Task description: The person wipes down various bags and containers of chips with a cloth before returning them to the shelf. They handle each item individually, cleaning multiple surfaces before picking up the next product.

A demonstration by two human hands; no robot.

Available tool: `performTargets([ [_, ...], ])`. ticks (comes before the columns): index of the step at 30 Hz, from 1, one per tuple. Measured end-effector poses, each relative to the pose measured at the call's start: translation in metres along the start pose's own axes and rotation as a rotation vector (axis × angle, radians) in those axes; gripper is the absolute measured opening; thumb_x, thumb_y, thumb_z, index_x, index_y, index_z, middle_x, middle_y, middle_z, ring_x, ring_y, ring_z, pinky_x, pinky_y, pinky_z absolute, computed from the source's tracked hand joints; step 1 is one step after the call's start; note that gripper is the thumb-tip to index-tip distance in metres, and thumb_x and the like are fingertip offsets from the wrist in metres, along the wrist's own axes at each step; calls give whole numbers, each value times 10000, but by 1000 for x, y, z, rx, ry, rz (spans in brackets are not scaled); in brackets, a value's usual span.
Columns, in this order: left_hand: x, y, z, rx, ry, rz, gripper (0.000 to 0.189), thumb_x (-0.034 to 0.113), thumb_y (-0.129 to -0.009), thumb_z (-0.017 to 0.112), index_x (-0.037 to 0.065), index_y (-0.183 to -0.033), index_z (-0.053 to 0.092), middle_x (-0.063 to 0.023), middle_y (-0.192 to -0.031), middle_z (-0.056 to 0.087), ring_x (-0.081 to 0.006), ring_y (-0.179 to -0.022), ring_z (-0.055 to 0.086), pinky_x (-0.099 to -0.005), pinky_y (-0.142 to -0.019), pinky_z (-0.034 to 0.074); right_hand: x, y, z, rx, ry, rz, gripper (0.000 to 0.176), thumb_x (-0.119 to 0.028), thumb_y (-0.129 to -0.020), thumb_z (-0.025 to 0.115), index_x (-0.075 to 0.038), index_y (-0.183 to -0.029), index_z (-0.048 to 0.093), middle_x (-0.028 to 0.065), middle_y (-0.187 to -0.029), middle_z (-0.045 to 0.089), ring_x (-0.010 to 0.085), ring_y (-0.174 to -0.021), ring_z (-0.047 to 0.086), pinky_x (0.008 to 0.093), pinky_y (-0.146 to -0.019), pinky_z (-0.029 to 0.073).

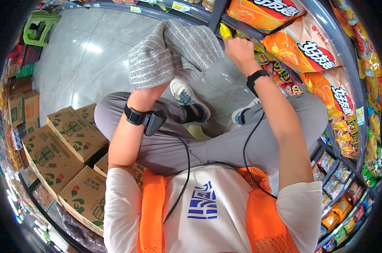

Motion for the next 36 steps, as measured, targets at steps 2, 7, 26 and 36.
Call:
performTargets([
  [2,-4,-5,-3,-13,-66,-42,655,98,-801,688,9,-1397,430,-166,-1233,602,-290,-1099,585,-350,-956,464,1,6,4,20,35,-44,399,-361,-971,493,-58,-830,711,195,-767,699,353,-717,705,479,-639,557],
  [7,-15,-8,-10,115,-166,-16,624,132,-840,689,15,-1394,427,-160,-1186,614,-290,-1044,596,-342,-930,476,1,34,-37,103,72,-72,351,-319,-967,503,-65,-823,696,167,-697,685,353,-630,688,466,-563,546],
  [26,-6,32,88,-158,1517,-730,476,310,-1013,512,91,-1421,400,-95,-1366,528,-217,-1213,563,-379,-1016,478,61,119,-190,148,-1444,179,426,-329,-1033,475,52,-1172,608,155,-1003,712,232,-836,726,286,-689,572],
  [36,8,-24,30,56,1752,-262,513,406,-982,488,122,-1407,446,-44,-1478,431,-227,-1375,369,-435,-1168,242,89,139,-230,339,-1523,179,476,-324,-1043,428,110,-1196,549,240,-1051,682,322,-864,726,281,-696,584],
])
Point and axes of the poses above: each hand's wrist, its own y-axis away from the middle knuckle, its own z-axis out of the palm, x = y × z, the point moved 7 cm from there along -y, towards the middle knuckle
